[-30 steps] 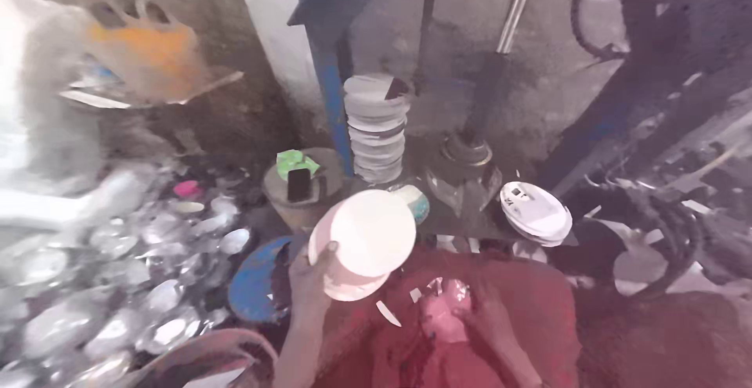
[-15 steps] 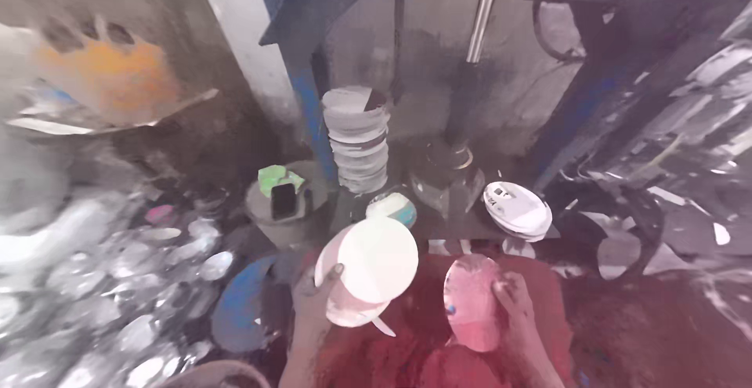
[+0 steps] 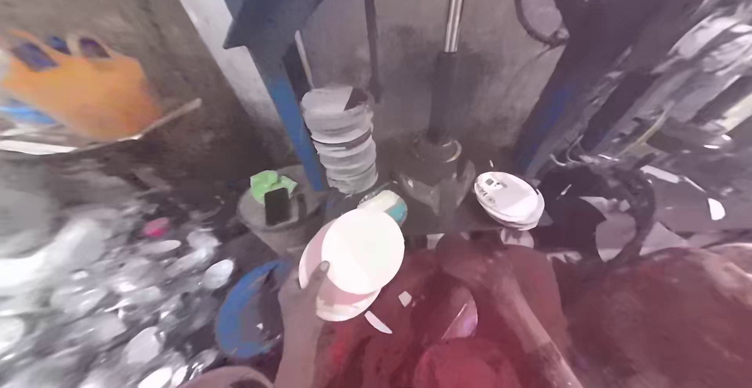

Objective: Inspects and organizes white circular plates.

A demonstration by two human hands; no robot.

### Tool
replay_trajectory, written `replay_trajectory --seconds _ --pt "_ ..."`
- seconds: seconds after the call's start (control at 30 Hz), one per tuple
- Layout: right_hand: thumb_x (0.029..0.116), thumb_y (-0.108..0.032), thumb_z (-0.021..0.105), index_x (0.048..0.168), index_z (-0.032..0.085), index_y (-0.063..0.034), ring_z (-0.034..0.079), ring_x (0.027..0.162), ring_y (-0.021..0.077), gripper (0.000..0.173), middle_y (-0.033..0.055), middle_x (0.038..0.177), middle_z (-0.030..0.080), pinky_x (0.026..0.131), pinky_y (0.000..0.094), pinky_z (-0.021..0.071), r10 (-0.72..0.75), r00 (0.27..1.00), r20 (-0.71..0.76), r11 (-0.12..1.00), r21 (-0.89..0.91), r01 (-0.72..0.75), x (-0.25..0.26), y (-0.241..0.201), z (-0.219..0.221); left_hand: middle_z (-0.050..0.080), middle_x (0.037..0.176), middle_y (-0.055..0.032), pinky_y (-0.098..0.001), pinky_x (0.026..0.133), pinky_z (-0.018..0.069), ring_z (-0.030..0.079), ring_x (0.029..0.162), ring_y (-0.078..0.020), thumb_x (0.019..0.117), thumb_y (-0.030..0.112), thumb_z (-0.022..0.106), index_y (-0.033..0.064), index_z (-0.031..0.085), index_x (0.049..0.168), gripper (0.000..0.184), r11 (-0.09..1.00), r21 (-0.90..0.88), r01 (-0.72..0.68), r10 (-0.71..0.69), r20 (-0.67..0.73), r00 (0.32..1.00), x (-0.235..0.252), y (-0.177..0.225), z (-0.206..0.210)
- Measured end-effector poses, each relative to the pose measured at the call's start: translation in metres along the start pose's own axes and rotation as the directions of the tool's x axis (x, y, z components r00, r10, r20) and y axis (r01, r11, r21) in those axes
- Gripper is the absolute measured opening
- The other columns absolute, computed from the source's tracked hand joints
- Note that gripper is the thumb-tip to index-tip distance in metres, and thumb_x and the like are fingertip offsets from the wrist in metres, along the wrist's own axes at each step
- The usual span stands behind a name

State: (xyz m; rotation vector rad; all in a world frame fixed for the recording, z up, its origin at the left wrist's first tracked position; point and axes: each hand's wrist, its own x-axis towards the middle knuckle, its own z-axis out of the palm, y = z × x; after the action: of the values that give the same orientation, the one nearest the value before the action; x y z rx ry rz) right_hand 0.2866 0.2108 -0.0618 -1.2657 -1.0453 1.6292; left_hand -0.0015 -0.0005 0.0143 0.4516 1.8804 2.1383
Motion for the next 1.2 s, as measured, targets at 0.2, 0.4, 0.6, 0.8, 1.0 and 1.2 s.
replay_trajectory --seconds 0.2,0.4,0.6,0.8,1.0,1.2 --pt "0.0972 -0.029 0.069 0.138 0.056 0.0074 0.060 0.125 0.0405 0.057 0.0288 0.133 0.062 0.109 0.0537 0.0428 -0.073 0.946 0.314 0.621 -0.729 0.290 -0.033 0.000 0.020 0.071 0.087 0.0029 -0.0227 0.068 0.0623 0.071 0.074 -0.0037 0.0933 -0.001 0.062 -0.0014 0.058 0.113 0.020 0.996 -0.083 -0.027 0.027 0.001 1.000 0.009 -0.004 -0.004" --pt "0.0910 -0.033 0.074 0.135 0.061 0.0031 0.046 0.137 0.0505 0.058 0.0319 0.143 0.052 0.109 0.0643 0.0383 -0.114 0.918 0.380 0.169 -0.903 0.395 -0.045 0.015 0.034 0.072 0.082 0.0046 -0.0227 0.067 0.0620 0.071 0.071 -0.0035 0.0924 -0.004 0.061 0.0007 0.061 0.104 0.013 0.993 -0.110 -0.046 0.051 0.043 0.998 0.001 -0.006 0.004" --pt "0.0975 -0.008 0.061 0.136 0.049 0.0157 0.067 0.105 0.0277 0.046 0.0283 0.118 0.066 0.094 0.0414 0.0539 -0.366 0.910 0.193 0.760 -0.502 0.412 -0.023 0.009 0.006 0.073 0.089 0.0019 -0.0254 0.069 0.0634 0.072 0.076 -0.0067 0.0926 -0.002 0.061 -0.0010 0.059 0.115 0.023 0.982 -0.180 -0.058 0.066 0.038 0.997 0.005 -0.011 -0.005" --pt "0.1056 -0.008 0.048 0.151 0.027 0.0011 0.071 0.090 0.0202 0.051 0.0193 0.119 0.062 0.073 0.0357 0.0611 -0.167 0.986 -0.020 0.974 -0.158 0.162 -0.002 -0.005 0.003 0.073 0.084 0.0028 -0.0241 0.066 0.0630 0.072 0.072 -0.0051 0.0913 -0.005 0.060 -0.0002 0.060 0.108 0.017 0.985 -0.170 -0.027 0.032 0.026 0.999 0.004 -0.005 -0.002" --pt "0.0903 -0.051 0.070 0.142 0.058 -0.0070 0.048 0.138 0.0439 0.069 0.0231 0.150 0.049 0.108 0.0573 0.0447 0.023 0.947 0.319 0.169 -0.935 0.311 -0.033 0.018 0.022 0.074 0.085 0.0003 -0.0273 0.068 0.0638 0.073 0.073 -0.0085 0.0914 -0.003 0.059 -0.0001 0.061 0.108 0.017 0.975 -0.218 -0.040 0.059 0.079 0.995 0.005 -0.013 0.000" --pt "0.0916 -0.011 0.071 0.126 0.059 0.0143 0.067 0.112 0.0355 0.044 0.0288 0.120 0.067 0.100 0.0458 0.0517 -0.314 0.864 0.393 0.516 -0.694 0.503 -0.045 0.015 0.012 0.073 0.088 0.0007 -0.0246 0.068 0.0631 0.072 0.074 -0.0065 0.0933 -0.002 0.057 -0.0030 0.058 0.116 0.023 0.986 -0.167 -0.018 0.027 0.056 0.998 0.004 -0.010 0.001"
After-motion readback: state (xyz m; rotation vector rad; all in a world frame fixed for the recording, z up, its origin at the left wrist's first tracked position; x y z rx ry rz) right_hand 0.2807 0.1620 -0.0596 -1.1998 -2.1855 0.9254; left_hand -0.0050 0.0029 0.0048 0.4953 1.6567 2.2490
